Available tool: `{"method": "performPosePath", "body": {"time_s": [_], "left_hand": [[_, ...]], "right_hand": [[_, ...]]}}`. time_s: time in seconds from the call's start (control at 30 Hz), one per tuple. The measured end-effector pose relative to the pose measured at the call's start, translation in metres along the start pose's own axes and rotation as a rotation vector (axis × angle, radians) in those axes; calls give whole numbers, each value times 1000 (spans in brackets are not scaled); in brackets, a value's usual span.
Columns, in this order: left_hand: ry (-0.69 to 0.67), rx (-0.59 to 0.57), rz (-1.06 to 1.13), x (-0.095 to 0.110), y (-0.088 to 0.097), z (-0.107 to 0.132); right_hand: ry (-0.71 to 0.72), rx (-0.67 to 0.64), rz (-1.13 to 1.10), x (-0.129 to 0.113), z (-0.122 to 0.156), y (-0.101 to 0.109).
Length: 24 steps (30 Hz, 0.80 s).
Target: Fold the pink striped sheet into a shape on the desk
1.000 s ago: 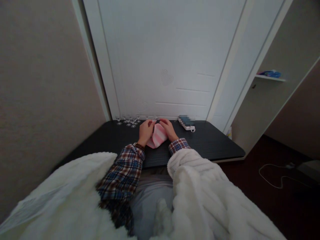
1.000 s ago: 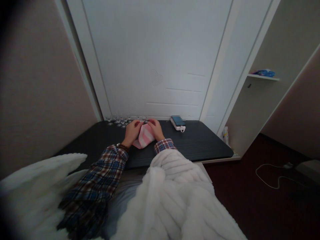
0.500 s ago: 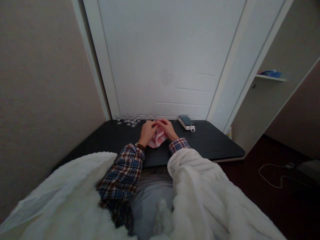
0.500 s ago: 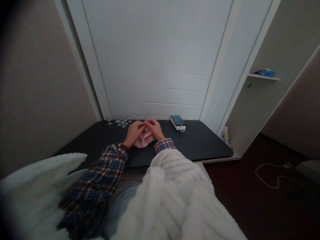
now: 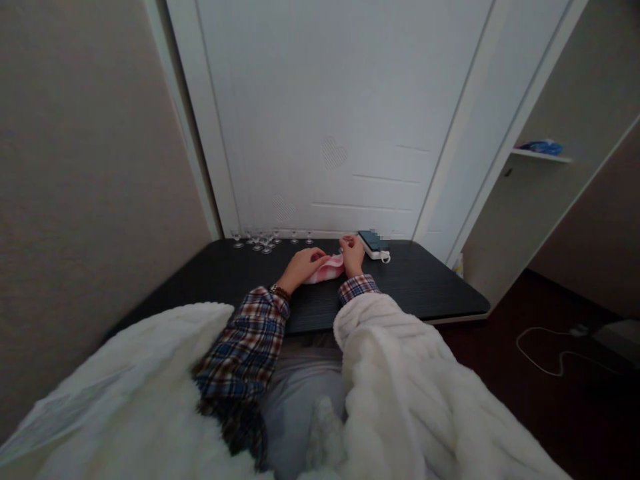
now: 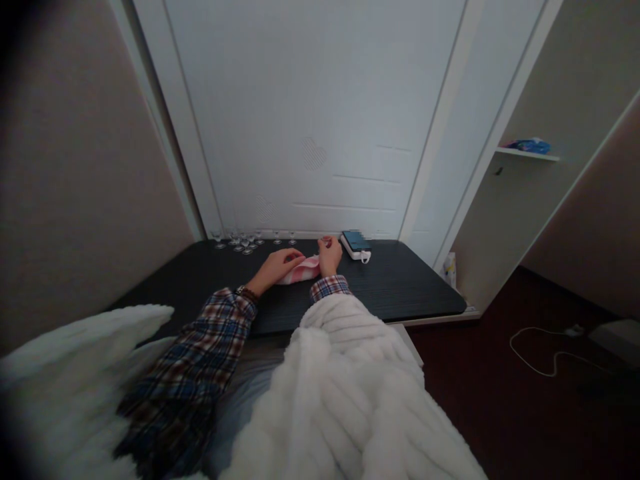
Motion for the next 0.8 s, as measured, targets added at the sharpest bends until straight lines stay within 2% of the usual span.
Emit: {"method": "performPosePath", "body": {"time_s": [0.17,0.3,0.6,0.8], "left_hand": [[-58,-83,39,0,-6,0],[-87,-172,75,1,-11,1],[-103,-90,-10,-6,-4,0],[-101,-92,-38,-9,-5,-1]], "right_hand": [[-47,27,145,-2,1,9],[-126,1,222,1,1,14],[-206,-12,282,8,-6,16],[-143,-22,335,18,-14,11]]}}
Point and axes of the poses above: each hand's wrist, its own z-axis away from the middle knuckle, its own y-axis out of the back of the hand, x = y × z, the point moved 2 cm from there along -z, towards the middle knuckle, and after that the axes turned 3 degrees about z, right-handed, at the moved point
